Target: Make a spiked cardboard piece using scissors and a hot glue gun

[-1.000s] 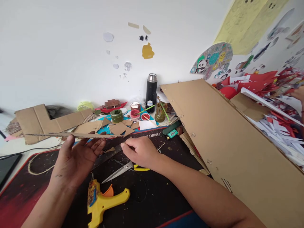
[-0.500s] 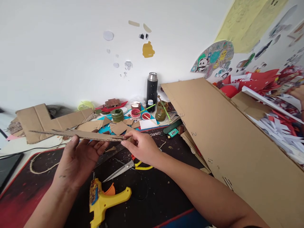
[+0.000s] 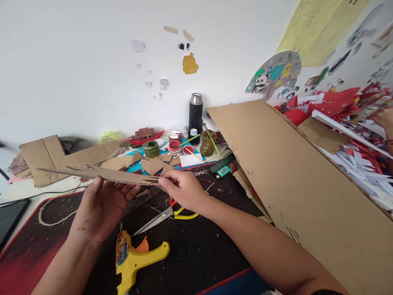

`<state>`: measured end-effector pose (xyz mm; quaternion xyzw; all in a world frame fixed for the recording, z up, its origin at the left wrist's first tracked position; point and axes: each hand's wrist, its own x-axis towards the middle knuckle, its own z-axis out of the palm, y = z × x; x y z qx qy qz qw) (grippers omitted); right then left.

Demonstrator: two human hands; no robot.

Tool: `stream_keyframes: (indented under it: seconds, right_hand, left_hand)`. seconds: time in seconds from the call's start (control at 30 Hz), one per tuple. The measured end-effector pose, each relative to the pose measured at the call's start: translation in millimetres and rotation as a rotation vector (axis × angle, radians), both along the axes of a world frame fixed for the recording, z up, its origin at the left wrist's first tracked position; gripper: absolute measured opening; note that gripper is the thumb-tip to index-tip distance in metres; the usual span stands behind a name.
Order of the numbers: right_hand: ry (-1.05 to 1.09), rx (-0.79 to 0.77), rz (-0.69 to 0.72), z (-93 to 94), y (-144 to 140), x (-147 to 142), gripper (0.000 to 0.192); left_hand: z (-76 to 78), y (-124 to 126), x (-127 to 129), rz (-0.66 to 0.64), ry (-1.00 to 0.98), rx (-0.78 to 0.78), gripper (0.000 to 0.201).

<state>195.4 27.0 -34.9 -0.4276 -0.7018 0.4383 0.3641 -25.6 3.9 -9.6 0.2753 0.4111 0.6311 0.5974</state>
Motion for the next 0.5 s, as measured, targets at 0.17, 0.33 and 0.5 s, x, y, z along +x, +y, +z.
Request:
stream_keyframes:
  seconds: [0.17,0.33,0.5]
  right_hand:
    - [0.013,-0.008,-0.002,1.0,-0.7,0.4,0.030]
    - [0.014,-0.010,-0.003,1.6,-0.5,0.5,0.028]
    - [0.013,-0.028,0.000,0.4,0.2,0.3,0.028]
  left_hand:
    - [1.5,-0.7,-0.7,0.007,-0.012,0.004,0.047]
    - [0.6,-0.5,-2.5,0.010,-0.030,0.026,0.044]
    - [-1.3,0.4,-5.2,-0.017,-0.020,0.038,0.049]
